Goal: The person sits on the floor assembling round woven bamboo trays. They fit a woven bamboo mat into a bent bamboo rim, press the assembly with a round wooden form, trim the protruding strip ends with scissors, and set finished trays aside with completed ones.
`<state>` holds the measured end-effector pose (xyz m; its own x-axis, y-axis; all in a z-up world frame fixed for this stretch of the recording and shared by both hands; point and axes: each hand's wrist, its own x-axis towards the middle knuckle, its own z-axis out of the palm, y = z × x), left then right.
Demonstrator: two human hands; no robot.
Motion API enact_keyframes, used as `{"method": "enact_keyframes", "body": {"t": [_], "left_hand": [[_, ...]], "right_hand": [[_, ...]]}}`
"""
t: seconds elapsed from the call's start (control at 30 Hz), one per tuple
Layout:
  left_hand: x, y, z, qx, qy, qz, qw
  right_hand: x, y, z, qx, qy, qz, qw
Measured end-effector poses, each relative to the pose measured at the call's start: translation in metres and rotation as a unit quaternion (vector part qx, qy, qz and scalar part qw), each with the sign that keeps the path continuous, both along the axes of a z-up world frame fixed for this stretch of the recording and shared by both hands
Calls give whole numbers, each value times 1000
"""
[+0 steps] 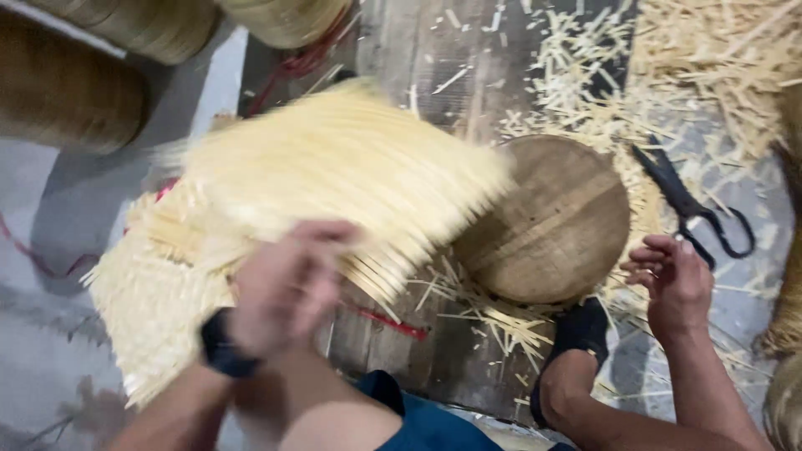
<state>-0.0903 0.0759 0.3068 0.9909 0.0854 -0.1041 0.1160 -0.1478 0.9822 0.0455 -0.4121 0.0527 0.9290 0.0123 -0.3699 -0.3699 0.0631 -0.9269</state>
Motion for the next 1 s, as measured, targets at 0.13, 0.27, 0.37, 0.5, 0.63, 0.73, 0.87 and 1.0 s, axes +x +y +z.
{"method": "enact_keyframes", "body": {"t": [0.13,0.27,0.37,0.5,0.63,0.73,0.87,1.0], "left_hand": [[6,-73,-74,151,-78,-256,952],[-1,-98,-132,360,-63,-303,880],[23,-88,-212,322,114,-103,934],[68,-76,-296,155,257,119,947],[106,-89,-286,98,286,175,937],[116,-95,-266,131,264,192,936],[117,-94,-259,156,271,191,931],[116,-108,-250,194,245,222,923]], "right_hand": [[9,4,25,133,-12,2,991],[13,-8,10,5,100,31,994],[9,-19,-12,-125,155,73,977],[-16,-54,-74,-120,150,140,971],[-23,-38,-31,-125,193,67,971],[-13,20,48,-476,32,156,865],[9,89,62,-524,-331,296,727],[9,120,58,-551,-394,354,645]]}}
